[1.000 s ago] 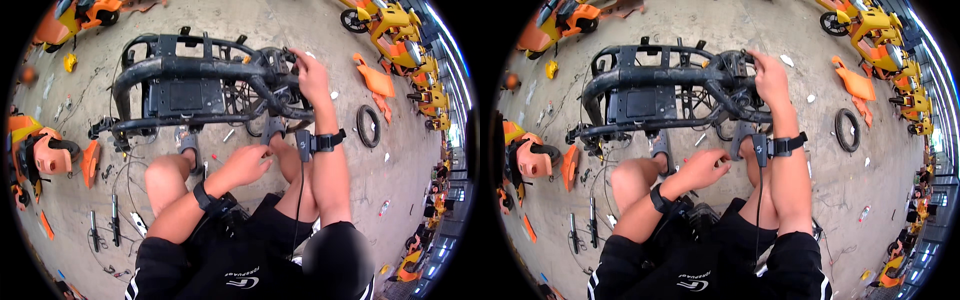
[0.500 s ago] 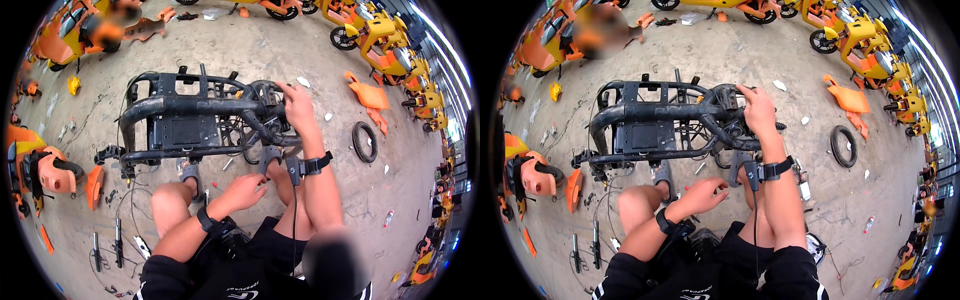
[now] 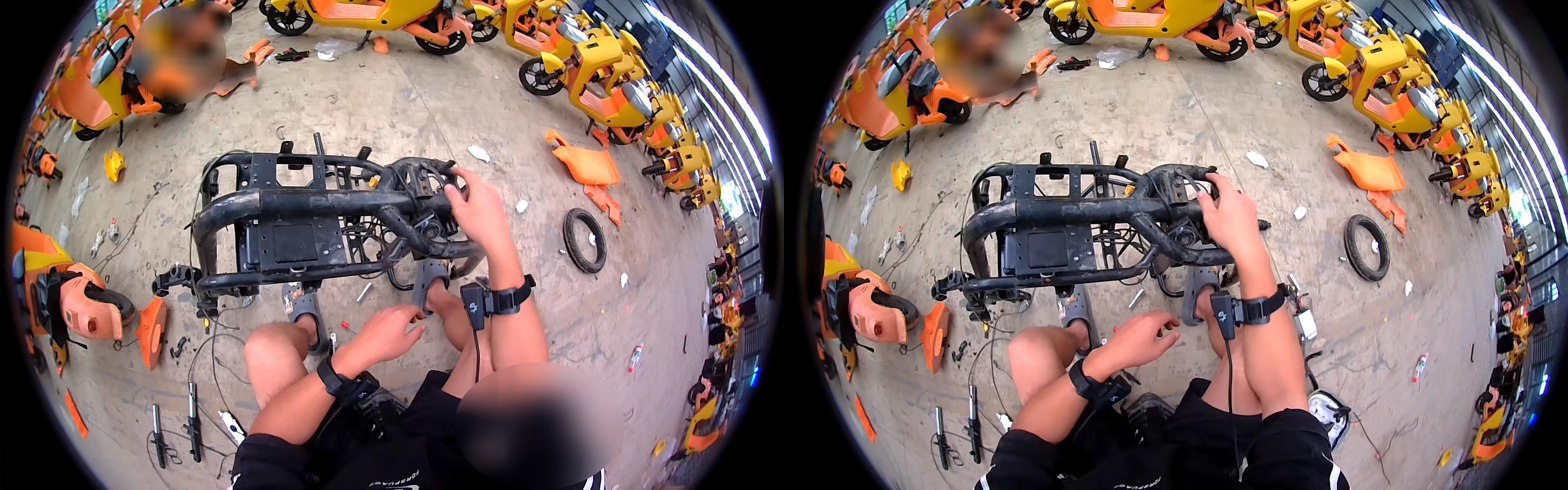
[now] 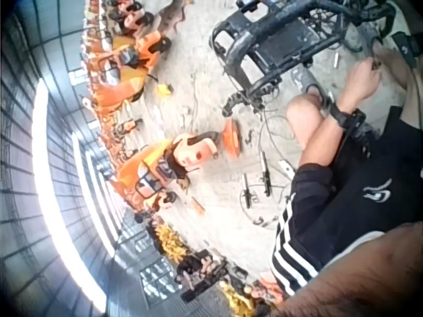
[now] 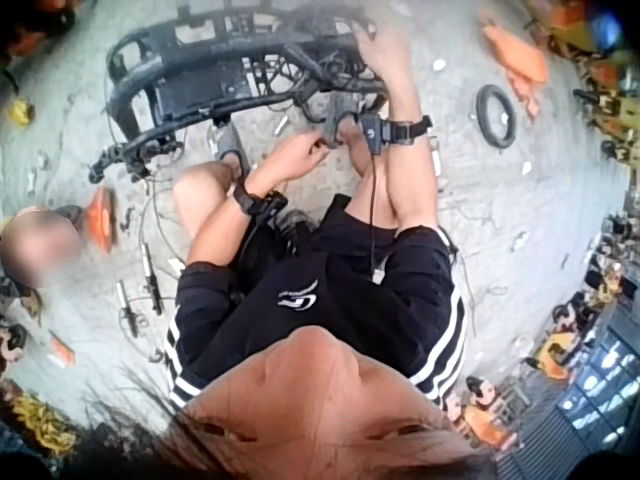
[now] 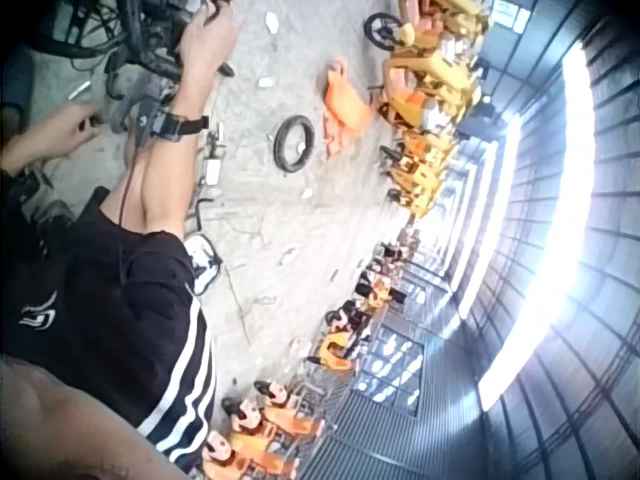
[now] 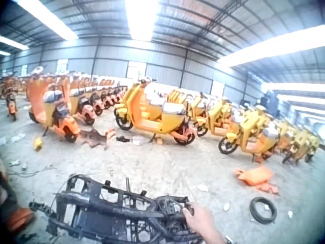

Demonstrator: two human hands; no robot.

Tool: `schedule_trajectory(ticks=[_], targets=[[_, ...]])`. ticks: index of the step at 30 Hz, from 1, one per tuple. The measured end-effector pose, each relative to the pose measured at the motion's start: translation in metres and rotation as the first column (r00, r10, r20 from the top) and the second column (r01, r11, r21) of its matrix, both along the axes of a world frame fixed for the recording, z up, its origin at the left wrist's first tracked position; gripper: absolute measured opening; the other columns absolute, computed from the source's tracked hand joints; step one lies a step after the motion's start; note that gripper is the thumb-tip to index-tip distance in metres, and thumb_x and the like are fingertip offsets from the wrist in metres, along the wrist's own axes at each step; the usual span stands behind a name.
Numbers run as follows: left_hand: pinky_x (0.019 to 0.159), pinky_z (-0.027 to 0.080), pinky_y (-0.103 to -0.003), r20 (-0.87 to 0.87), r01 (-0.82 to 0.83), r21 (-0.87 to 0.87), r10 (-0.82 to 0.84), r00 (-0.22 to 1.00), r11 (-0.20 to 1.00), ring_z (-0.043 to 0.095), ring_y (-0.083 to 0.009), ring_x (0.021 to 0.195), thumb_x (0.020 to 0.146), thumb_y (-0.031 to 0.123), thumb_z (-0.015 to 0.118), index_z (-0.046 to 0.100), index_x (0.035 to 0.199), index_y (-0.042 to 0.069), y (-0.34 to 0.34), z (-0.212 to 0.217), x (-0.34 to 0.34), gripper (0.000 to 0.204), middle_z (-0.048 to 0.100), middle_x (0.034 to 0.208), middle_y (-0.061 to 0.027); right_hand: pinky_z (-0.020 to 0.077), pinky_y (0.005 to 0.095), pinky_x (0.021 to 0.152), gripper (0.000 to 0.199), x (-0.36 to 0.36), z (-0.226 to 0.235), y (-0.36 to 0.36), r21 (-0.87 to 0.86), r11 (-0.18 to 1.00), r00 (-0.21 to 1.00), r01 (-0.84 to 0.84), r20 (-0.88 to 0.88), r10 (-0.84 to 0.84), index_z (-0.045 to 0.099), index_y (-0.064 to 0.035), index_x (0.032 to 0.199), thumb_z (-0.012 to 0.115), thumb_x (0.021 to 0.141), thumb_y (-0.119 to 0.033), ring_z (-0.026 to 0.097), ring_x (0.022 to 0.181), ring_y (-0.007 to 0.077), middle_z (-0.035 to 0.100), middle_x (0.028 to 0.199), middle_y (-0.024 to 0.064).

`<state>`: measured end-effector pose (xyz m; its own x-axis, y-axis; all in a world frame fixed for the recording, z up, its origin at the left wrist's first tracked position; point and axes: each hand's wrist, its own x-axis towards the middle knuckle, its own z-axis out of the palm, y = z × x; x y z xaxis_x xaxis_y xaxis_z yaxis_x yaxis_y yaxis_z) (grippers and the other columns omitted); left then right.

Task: The person assembles the front frame of a yellow electric scooter, attaching handlebars, wiring, and control components. They use a screwdriver to tighten bolts and secure parts while sitting on the floor in a workshop filled with similar scooters.

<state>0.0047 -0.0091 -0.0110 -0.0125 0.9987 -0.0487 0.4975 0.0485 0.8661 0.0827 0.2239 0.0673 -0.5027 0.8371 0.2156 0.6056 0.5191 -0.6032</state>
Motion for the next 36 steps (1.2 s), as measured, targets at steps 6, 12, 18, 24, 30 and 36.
schedule_trajectory(ticks=[6,12,18,24,30,36], targets=[[0.069,0.051,-0.041,0.002,-0.034,0.048,0.034,0.999,0.998,0.065,-0.0339,0.077,0.085,0.019,0.064,0.063,0.097,-0.001,0.0,-0.006,0.003,0.023,0.066,0.087,-0.0184,0.0452,0.0236,0.042,0.029,-0.048,0.015,-0.061,-0.527,0.768,0.878,-0.364,-0.47,0.094,0.058,-0.0034,0.123,0.048,0.096,-0.008,0.058,0.05,0.0106,0.063,0.073,0.0083],[0.069,0.049,-0.046,0.077,-0.025,-0.148,0.036,0.996,0.989,0.063,-0.0384,0.081,0.083,0.016,0.064,0.063,0.098,0.001,0.003,0.022,-0.007,0.021,0.064,0.089,-0.019,0.0568,0.0259,0.061,0.024,-0.086,0.016,-0.055,-0.672,0.589,0.663,-0.448,-0.692,-0.285,0.064,0.0053,0.104,0.049,0.094,-0.012,0.069,0.072,0.0189,0.069,0.092,0.0169],[0.07,0.049,-0.047,0.021,-0.011,-0.101,0.013,1.0,0.995,0.061,-0.0402,0.081,0.083,0.017,0.065,0.063,0.1,0.001,-0.001,0.018,-0.005,0.023,0.064,0.09,-0.0212,0.0542,0.0247,0.068,0.027,-0.098,0.001,-0.059,-0.516,0.758,0.633,-0.399,-0.753,-0.179,0.066,0.0047,0.105,0.064,0.092,-0.019,0.068,0.082,0.0154,0.07,0.093,0.0104],[0.066,0.049,-0.044,-0.001,0.003,0.003,-0.003,1.0,1.0,0.062,-0.037,0.076,0.083,0.016,0.064,0.062,0.095,0.001,0.002,0.011,-0.001,0.02,0.064,0.081,-0.0178,0.0529,0.0243,0.068,0.028,-0.088,-0.006,-0.052,-0.456,0.737,0.584,-0.499,-0.805,-0.102,0.062,0.0049,0.116,0.061,0.091,-0.005,0.067,0.08,0.0147,0.069,0.098,0.0115],[0.067,0.05,-0.041,-0.047,0.006,0.027,-0.005,0.999,1.0,0.064,-0.0331,0.077,0.085,0.02,0.065,0.063,0.099,0.002,0.001,-0.006,0.004,0.023,0.066,0.089,-0.017,0.0542,0.0265,0.069,0.067,-0.06,0.002,-0.04,-0.386,0.79,0.531,-0.477,-0.842,-0.09,0.025,-0.0045,0.149,0.052,0.088,0.006,0.067,0.077,0.0188,0.065,0.101,0.0168],[0.073,0.052,-0.041,-0.099,0.061,0.014,-0.059,0.993,0.998,0.065,-0.032,0.085,0.086,0.021,0.064,0.064,0.103,0.002,0.006,-0.006,0.008,0.025,0.066,0.097,-0.0178,0.0341,0.0211,0.046,0.028,0.003,-0.016,0.004,-0.63,0.688,0.666,-0.361,-0.69,-0.283,0.061,0.0014,0.114,0.056,0.091,-0.015,0.045,0.052,0.0065,0.056,0.07,0.0014]])
